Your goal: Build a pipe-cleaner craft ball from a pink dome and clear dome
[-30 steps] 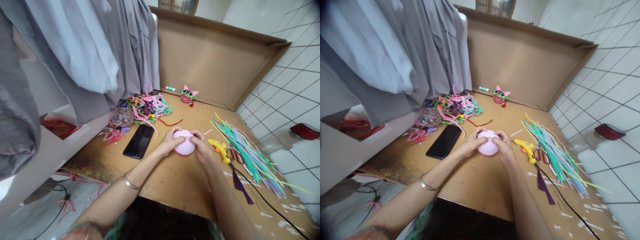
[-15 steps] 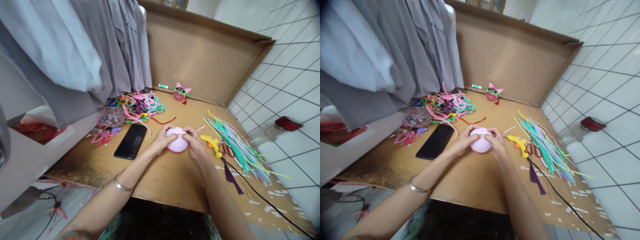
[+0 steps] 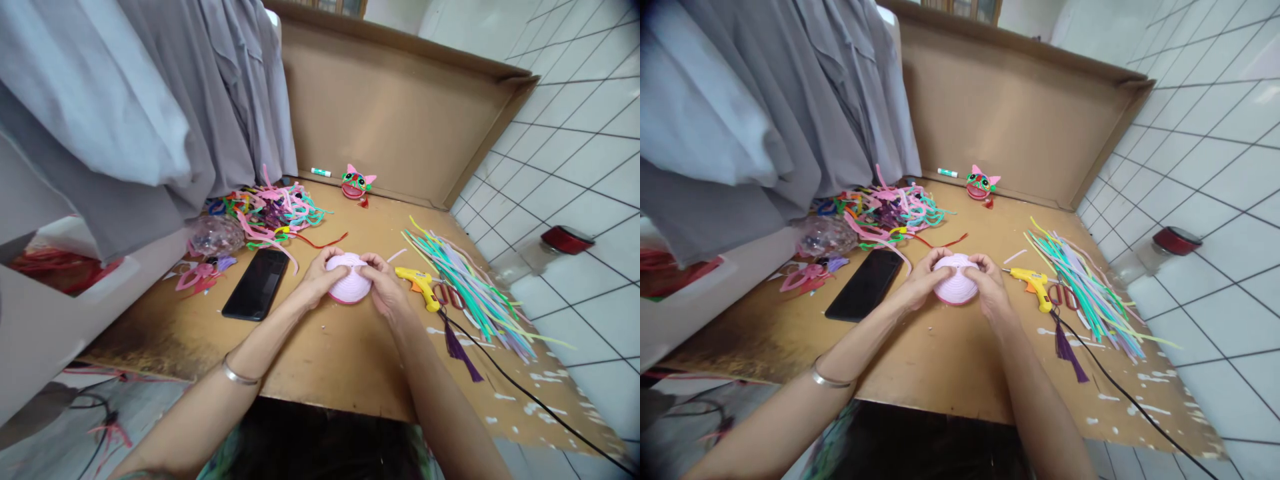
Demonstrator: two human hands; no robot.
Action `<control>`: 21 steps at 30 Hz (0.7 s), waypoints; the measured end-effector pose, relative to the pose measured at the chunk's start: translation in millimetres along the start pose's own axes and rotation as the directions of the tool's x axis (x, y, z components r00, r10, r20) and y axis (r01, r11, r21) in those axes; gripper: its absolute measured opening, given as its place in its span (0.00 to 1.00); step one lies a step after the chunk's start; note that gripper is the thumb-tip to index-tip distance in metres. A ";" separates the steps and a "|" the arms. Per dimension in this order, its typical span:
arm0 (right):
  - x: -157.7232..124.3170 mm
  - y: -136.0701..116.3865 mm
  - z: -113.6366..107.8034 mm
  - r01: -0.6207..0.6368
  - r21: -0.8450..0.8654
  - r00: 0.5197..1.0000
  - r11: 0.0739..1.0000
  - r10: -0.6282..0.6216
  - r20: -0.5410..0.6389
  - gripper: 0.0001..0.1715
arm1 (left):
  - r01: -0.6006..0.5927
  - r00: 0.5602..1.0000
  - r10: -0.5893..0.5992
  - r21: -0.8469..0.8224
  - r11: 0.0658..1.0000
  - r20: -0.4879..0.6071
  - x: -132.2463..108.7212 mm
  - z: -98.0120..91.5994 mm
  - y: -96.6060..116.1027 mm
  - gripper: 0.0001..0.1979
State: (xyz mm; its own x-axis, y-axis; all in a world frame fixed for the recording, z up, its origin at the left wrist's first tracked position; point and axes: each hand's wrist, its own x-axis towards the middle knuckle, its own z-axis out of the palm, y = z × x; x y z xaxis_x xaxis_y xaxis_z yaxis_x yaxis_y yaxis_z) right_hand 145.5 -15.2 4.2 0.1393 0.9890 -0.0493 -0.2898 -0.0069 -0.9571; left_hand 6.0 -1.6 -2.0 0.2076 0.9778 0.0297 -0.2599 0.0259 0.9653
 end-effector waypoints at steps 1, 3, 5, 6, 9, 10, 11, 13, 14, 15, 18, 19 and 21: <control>-0.5 -0.3 0.7 -0.002 0.007 1.000 1.000 0.002 -0.001 0.18 | 0.003 1.000 -0.003 -0.003 1.000 -0.001 0.2 -0.5 0.3 0.21; -1.4 -1.0 2.1 -0.012 0.017 1.000 1.000 0.012 -0.002 0.18 | 0.009 1.000 -0.009 -0.013 1.000 -0.002 0.6 -1.6 0.9 0.21; -1.8 -1.6 3.5 -0.020 0.025 1.000 0.999 0.020 0.002 0.17 | 0.013 1.000 -0.013 -0.013 1.000 -0.008 1.1 -2.6 1.4 0.21; -1.9 -1.8 4.1 -0.021 0.032 1.000 0.999 0.021 0.003 0.17 | 0.015 1.000 -0.015 -0.007 1.000 -0.012 1.4 -3.1 1.7 0.21; -2.0 -2.1 5.5 -0.017 0.062 1.000 0.998 0.017 0.002 0.16 | 0.021 1.000 -0.021 0.016 1.000 -0.019 2.0 -4.0 2.4 0.21; -2.1 -2.2 5.8 -0.015 0.069 1.000 0.997 0.015 0.004 0.16 | 0.021 1.000 -0.020 0.020 1.000 -0.019 2.0 -4.2 2.7 0.21; -2.3 -2.2 5.9 -0.014 0.071 1.000 0.997 0.013 0.007 0.15 | 0.020 1.000 -0.020 0.019 1.000 -0.018 1.9 -4.2 3.1 0.21; -2.7 -2.2 5.7 -0.012 0.061 1.000 0.998 0.011 0.011 0.16 | 0.018 1.000 -0.018 0.012 1.000 -0.015 1.2 -4.1 4.0 0.21; -2.9 -2.1 5.6 -0.013 0.052 1.000 0.999 0.012 0.012 0.17 | 0.017 1.000 -0.017 0.011 1.000 -0.012 0.6 -4.1 4.6 0.21; -3.2 -2.1 5.4 -0.014 0.042 1.000 0.999 0.014 0.014 0.17 | 0.015 1.000 -0.015 0.012 1.000 -0.011 0.1 -4.0 5.1 0.21; -3.8 -1.9 5.3 -0.018 0.017 1.000 1.000 0.018 0.023 0.20 | 0.007 1.000 -0.007 0.008 1.000 -0.005 -1.4 -3.8 6.6 0.20; -4.0 -1.9 5.4 -0.018 0.013 1.000 1.000 0.017 0.026 0.20 | 0.004 1.000 -0.004 0.001 1.000 -0.004 -1.7 -3.7 6.9 0.20; -4.2 -1.8 5.7 -0.014 0.011 1.000 1.000 0.014 0.024 0.20 | 0.001 1.000 -0.001 -0.010 1.000 -0.003 -1.7 -3.4 7.1 0.19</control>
State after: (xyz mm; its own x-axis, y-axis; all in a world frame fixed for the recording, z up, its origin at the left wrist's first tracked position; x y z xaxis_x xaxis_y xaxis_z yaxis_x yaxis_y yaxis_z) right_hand 140.1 -18.5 7.8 0.1128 0.9920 -0.0559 -0.3017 -0.0194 -0.9532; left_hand 0.6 -2.4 3.9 0.2053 0.9783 0.0280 -0.2688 0.0289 0.9628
